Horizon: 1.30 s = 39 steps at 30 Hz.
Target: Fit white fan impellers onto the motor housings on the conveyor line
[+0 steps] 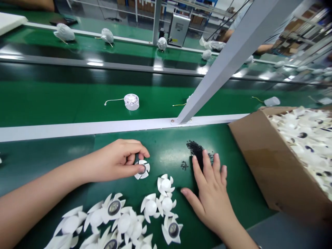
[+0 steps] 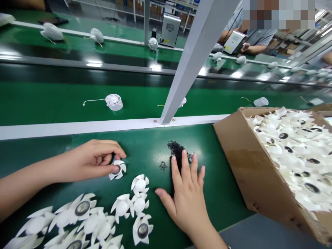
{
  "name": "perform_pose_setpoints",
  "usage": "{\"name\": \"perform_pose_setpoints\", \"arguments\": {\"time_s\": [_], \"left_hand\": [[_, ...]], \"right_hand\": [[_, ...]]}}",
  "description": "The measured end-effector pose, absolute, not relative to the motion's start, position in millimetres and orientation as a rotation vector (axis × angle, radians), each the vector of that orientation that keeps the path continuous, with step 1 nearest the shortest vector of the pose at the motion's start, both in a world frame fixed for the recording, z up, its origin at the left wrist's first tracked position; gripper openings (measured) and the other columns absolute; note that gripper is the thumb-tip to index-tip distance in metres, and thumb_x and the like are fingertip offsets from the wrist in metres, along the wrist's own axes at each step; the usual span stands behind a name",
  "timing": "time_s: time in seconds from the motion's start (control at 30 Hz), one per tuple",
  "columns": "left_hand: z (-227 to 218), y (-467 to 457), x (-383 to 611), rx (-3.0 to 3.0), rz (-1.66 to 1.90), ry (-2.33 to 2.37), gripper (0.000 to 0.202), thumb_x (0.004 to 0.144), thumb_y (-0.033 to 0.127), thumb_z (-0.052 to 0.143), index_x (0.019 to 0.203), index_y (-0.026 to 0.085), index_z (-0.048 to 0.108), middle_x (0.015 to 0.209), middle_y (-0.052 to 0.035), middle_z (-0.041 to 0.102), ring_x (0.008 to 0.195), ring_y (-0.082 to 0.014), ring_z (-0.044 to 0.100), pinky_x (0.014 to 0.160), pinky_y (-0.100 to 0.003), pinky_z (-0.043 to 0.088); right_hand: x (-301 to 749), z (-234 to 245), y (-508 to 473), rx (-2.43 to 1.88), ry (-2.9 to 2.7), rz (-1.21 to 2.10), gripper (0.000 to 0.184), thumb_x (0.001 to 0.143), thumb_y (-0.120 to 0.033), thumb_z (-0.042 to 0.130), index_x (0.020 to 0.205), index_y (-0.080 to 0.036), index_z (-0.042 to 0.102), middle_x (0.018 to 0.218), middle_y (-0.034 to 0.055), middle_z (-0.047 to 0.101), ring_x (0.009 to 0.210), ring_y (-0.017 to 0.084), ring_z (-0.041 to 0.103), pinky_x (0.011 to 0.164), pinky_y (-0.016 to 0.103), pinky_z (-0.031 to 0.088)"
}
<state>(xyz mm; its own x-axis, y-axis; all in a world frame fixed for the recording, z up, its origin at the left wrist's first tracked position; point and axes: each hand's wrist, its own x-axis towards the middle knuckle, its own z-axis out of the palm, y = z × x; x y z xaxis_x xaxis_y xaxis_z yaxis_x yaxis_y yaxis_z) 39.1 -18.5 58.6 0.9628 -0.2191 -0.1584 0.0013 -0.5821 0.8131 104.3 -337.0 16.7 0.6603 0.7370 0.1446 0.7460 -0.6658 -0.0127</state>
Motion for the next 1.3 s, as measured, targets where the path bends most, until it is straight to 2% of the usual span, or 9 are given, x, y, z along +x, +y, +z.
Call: {"name": "perform_pose_setpoints", "arguments": {"time_s": [0.47,0.73,0.8,0.87,0.93,1.0,1.1,1.23,1.3], "left_hand": [[60,-19,39,2.189,-0.293,-0.155,0.023,0.087,0.034,0.065,0.104,0.019,0.067,0.075,0.0019,0.056,0.055,-0.0061,0.048,0.049,-0.016,0.039],[60,-20,39,2.194,-0.299,-0.156,0.022,0.087,0.033,0.065,0.104,0.020,0.067,0.078,0.0013,0.058,0.056,-0.0059,0.049,0.050,-0.016,0.039],[61,-19,39,2.198,-0.301,-0.160,0.022,0.087,0.033,0.065,0.104,0.020,0.067,0.078,0.0014,0.058,0.055,-0.0058,0.048,0.050,-0.016,0.039],[61,-19,39,2.205,-0.299,-0.162,0.022,0.087,0.033,0.065,0.104,0.020,0.067,0.079,0.0013,0.059,0.056,-0.0059,0.049,0.050,-0.017,0.039],[60,-19,39,2.213,-0.294,-0.166,0.021,0.087,0.033,0.066,0.103,0.020,0.067,0.079,0.0013,0.059,0.056,-0.0061,0.049,0.051,-0.017,0.039],[59,-19,38,2.221,-0.273,-0.163,0.020,0.087,0.033,0.066,0.102,0.020,0.067,0.079,0.0012,0.059,0.056,-0.0059,0.049,0.051,-0.017,0.039],[55,-21,37,2.225,-0.219,-0.140,0.018,0.088,0.033,0.064,0.100,0.020,0.067,0.085,0.0002,0.061,0.054,-0.0049,0.048,0.051,-0.018,0.039],[48,-25,37,2.245,-0.109,-0.100,0.017,0.090,0.032,0.062,0.100,0.020,0.066,0.083,-0.0003,0.062,0.055,-0.0059,0.051,0.053,-0.019,0.041],[45,-26,38,2.261,-0.025,-0.082,0.017,0.090,0.032,0.063,0.100,0.019,0.067,0.078,0.0002,0.062,0.057,-0.0071,0.053,0.055,-0.019,0.042]], "right_hand": [[101,18,-332,-2.800,-1.266,-0.178,0.085,0.096,-0.058,0.042,0.160,-0.016,0.005,0.164,0.0183,0.007,0.148,0.046,0.002,0.109,0.072,0.025],[101,15,-331,-2.754,-1.277,-0.157,0.085,0.093,-0.061,0.047,0.158,-0.013,0.018,0.163,0.0204,0.008,0.147,0.048,0.002,0.108,0.074,0.022],[102,15,-332,-2.717,-1.268,-0.154,0.077,0.094,-0.057,0.047,0.155,-0.015,0.025,0.163,0.0199,0.011,0.147,0.048,0.004,0.108,0.075,0.022],[103,16,-334,-2.655,-1.156,-0.215,0.058,0.098,-0.045,0.045,0.148,-0.016,0.038,0.160,0.0196,0.020,0.148,0.046,0.008,0.108,0.074,0.020],[106,18,-338,-2.551,-0.998,-0.320,0.034,0.099,-0.032,0.044,0.128,-0.018,0.055,0.149,0.0175,0.040,0.145,0.042,0.023,0.110,0.072,0.019],[109,20,-342,-2.452,-0.930,-0.388,0.017,0.097,-0.024,0.047,0.104,-0.021,0.062,0.127,0.0125,0.057,0.134,0.035,0.042,0.111,0.068,0.019],[112,21,-346,-2.384,-1.029,-0.367,0.009,0.093,-0.019,0.054,0.092,-0.022,0.063,0.106,0.0081,0.062,0.115,0.029,0.055,0.111,0.063,0.021],[113,25,-345,-2.397,-1.178,-0.347,0.007,0.092,-0.017,0.060,0.092,-0.021,0.066,0.097,0.0063,0.063,0.100,0.025,0.057,0.096,0.047,0.038],[112,29,-344,-2.427,-1.252,-0.367,0.009,0.093,-0.017,0.060,0.093,-0.021,0.067,0.092,0.0044,0.066,0.096,0.024,0.057,0.087,0.041,0.039]]}}
